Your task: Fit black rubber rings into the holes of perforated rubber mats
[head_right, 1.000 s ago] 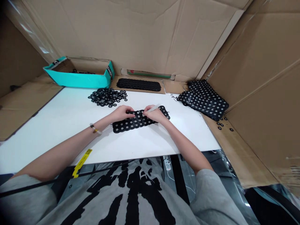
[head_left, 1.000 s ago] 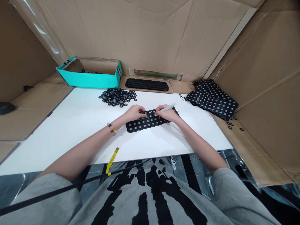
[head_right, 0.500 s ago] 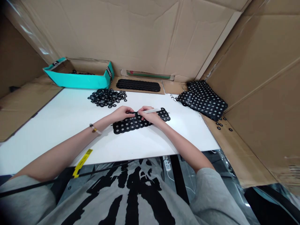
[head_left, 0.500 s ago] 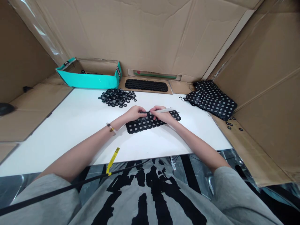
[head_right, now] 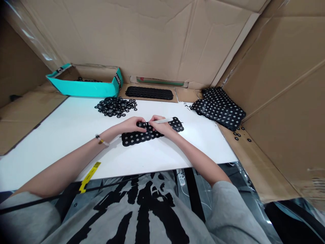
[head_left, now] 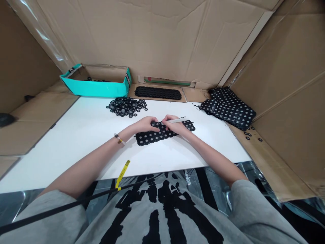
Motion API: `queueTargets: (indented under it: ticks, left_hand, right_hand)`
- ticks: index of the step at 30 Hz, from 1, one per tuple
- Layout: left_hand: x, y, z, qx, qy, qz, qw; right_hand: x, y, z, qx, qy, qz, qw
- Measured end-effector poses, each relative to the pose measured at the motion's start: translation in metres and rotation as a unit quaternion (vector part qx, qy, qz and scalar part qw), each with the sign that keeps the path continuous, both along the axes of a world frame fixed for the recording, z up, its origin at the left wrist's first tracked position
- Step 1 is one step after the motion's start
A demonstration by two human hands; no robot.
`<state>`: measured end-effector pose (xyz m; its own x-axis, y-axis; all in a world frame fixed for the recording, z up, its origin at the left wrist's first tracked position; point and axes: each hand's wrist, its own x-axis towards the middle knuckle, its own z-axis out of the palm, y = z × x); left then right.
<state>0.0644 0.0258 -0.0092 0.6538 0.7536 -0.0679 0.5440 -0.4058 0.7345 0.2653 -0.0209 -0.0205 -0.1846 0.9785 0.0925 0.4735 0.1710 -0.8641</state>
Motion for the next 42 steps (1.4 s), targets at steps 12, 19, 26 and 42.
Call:
queueTargets:
  ticks: [12,19,26,42]
  left_hand:
    - [0.005,-0.003,-0.010,-0.010,-0.061,0.038,0.997]
    - [0.003,0.000,-0.010,-0.126,-0.112,0.063,0.984]
    - [-0.003,0.003,0.001,-0.155,-0.085,0.013,0.984]
    - [-0.001,0.006,-0.010,0.019,-0.019,0.018,0.999]
  right_hand:
    - [0.003,0.000,0.001,-0.017,-0.001,0.028,0.999]
    - [-0.007,-0.006,-0.003,0.110,-0.079,0.006,0.991]
    - [-0.006,-0.003,0.000,0.103,-0.091,-0.009,0.990]
    - [0.002,0.006,-0.004,-0.070,0.068,0.011,0.995]
